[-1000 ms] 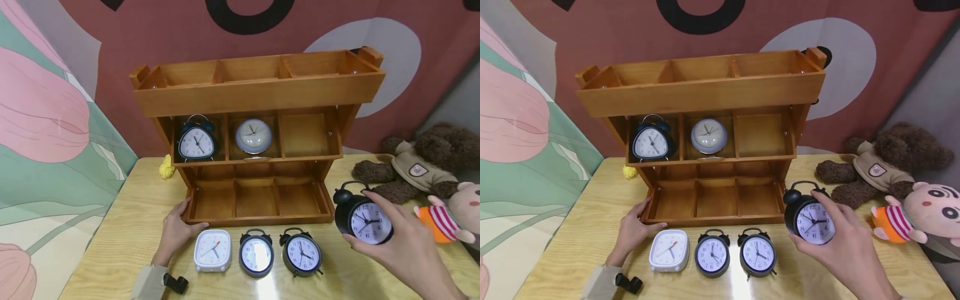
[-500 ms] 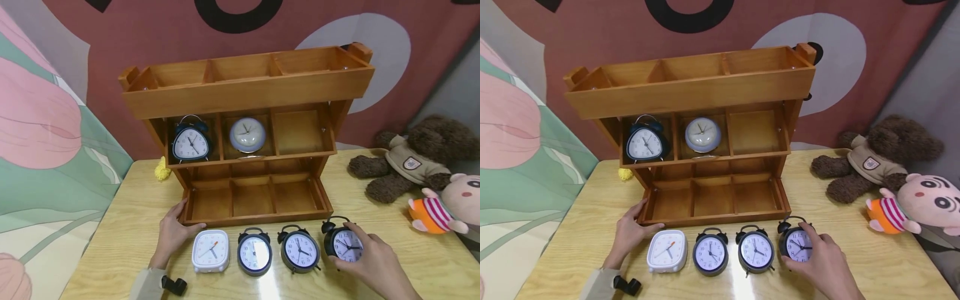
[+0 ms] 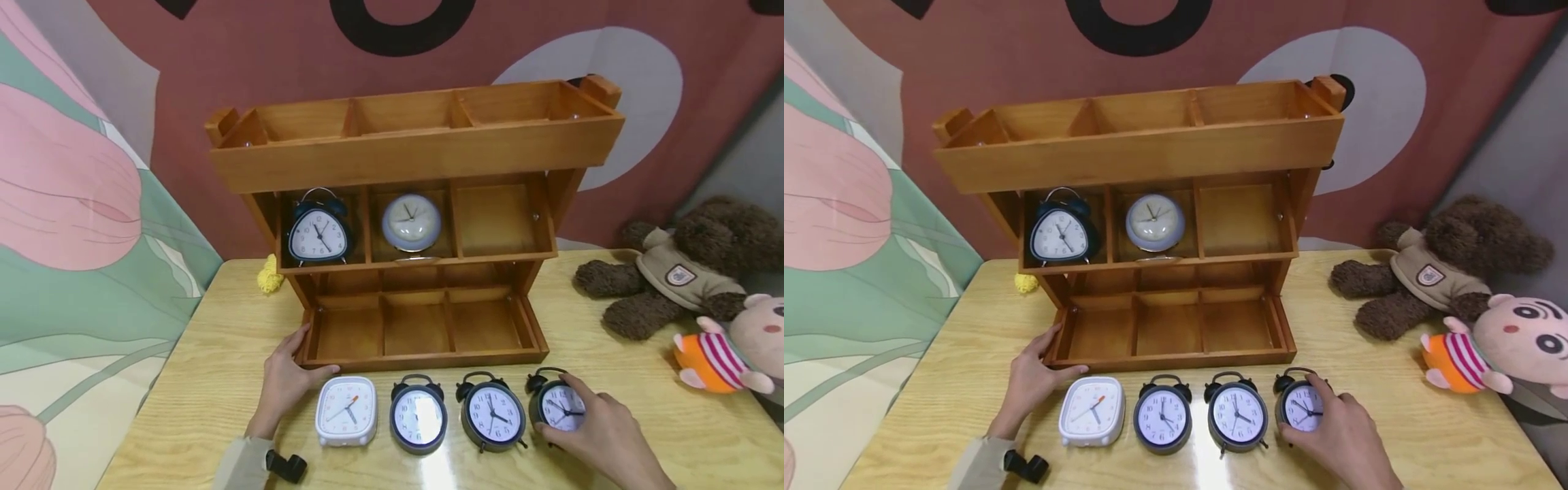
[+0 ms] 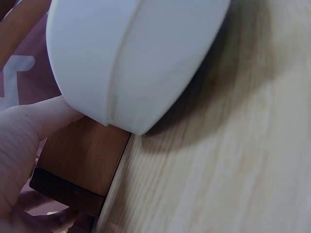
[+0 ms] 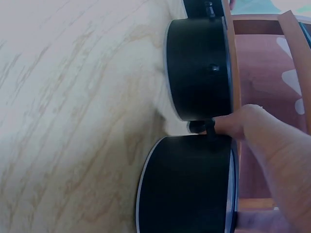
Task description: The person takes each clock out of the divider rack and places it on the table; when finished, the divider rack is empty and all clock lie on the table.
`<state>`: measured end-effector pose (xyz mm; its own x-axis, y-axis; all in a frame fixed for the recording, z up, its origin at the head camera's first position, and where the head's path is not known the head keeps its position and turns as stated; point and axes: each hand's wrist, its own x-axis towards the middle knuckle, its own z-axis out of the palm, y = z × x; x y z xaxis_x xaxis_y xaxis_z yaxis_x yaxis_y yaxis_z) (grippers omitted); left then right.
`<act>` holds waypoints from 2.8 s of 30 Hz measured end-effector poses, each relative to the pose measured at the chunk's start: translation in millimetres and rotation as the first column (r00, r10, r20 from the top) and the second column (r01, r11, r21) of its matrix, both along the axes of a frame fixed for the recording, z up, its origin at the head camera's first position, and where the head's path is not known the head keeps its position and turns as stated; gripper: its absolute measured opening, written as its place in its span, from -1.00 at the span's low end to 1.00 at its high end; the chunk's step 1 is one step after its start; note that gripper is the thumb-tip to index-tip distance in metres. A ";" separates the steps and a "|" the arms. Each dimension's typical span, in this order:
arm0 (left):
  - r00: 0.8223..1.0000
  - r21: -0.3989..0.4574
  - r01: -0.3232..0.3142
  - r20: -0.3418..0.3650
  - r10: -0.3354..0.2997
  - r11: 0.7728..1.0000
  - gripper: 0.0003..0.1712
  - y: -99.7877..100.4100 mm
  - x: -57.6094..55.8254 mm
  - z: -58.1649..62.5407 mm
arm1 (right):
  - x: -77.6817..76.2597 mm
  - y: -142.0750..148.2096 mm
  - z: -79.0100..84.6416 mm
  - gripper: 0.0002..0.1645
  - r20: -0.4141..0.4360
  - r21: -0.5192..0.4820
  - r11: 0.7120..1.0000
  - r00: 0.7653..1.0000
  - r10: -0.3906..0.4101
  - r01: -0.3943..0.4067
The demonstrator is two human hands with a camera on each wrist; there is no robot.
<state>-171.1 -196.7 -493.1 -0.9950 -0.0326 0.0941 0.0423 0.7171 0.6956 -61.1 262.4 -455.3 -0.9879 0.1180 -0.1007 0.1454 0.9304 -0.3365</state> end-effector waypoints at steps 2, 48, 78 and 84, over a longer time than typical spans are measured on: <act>1.000 0.002 -0.001 0.003 0.001 1.000 0.16 0.8 0.4 -0.3 | -1.6 0.6 -2.0 0.25 0.029 0.003 1.000 1.000 0.000 -0.001; 1.000 -0.002 -0.024 -0.005 0.024 1.000 0.15 -0.1 1.3 -0.6 | -110.8 -89.6 146.5 0.27 -0.727 0.138 0.710 0.416 0.546 -0.691; 1.000 0.008 -0.021 -0.008 0.021 1.000 0.13 0.9 0.7 1.2 | -200.7 -151.9 172.2 0.19 -0.307 0.045 0.762 0.717 0.625 -0.646; 0.999 0.003 -0.025 -0.025 0.026 1.000 0.14 0.0 0.9 -1.5 | -200.8 -150.8 167.1 0.18 -0.370 0.062 0.758 0.690 0.622 -0.650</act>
